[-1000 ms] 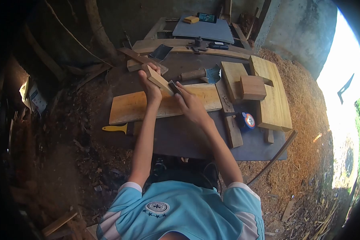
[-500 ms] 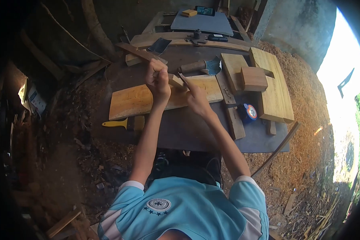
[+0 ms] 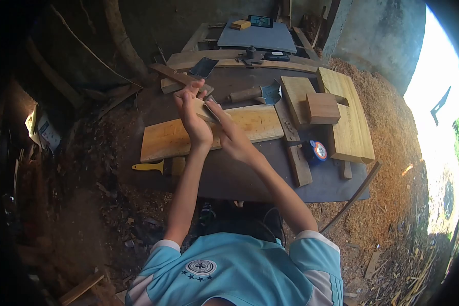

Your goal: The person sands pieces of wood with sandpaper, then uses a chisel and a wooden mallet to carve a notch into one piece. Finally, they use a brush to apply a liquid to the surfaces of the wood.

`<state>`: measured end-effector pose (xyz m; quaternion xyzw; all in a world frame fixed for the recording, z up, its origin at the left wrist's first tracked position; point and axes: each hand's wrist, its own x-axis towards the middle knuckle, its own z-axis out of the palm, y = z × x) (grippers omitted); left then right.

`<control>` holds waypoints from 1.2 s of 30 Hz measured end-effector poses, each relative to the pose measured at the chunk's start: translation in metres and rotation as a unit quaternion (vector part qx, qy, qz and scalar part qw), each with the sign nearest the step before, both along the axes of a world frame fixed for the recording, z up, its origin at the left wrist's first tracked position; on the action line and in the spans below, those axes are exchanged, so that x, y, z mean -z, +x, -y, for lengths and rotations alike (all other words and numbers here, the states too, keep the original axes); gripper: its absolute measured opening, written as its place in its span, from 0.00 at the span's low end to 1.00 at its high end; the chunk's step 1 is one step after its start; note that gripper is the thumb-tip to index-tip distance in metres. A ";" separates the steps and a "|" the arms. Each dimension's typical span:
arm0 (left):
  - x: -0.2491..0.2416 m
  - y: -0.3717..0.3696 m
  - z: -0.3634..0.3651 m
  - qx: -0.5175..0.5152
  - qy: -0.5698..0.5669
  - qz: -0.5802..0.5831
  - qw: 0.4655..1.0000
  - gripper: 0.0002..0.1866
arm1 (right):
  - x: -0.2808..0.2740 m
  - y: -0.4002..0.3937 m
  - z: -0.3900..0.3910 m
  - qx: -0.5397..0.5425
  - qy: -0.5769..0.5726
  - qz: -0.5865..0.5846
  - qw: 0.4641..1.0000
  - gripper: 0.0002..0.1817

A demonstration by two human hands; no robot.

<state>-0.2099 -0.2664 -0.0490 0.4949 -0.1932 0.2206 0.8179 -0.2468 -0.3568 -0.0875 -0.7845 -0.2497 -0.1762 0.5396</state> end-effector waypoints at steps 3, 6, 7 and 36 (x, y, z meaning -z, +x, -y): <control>0.000 0.005 -0.006 -0.005 0.031 0.018 0.999 0.12 | 0.024 0.016 0.019 0.017 -0.031 -0.180 0.983 0.38; 0.000 -0.001 0.006 0.021 0.053 0.088 0.994 0.12 | -0.019 -0.005 -0.003 0.031 0.005 -0.050 0.998 0.35; 0.002 -0.004 0.010 0.026 0.057 0.103 0.993 0.12 | -0.020 -0.007 -0.005 0.025 0.039 -0.016 0.999 0.35; -0.003 0.004 0.003 0.428 0.091 0.133 0.889 0.11 | 0.000 -0.009 0.036 0.152 -0.013 -0.068 0.986 0.33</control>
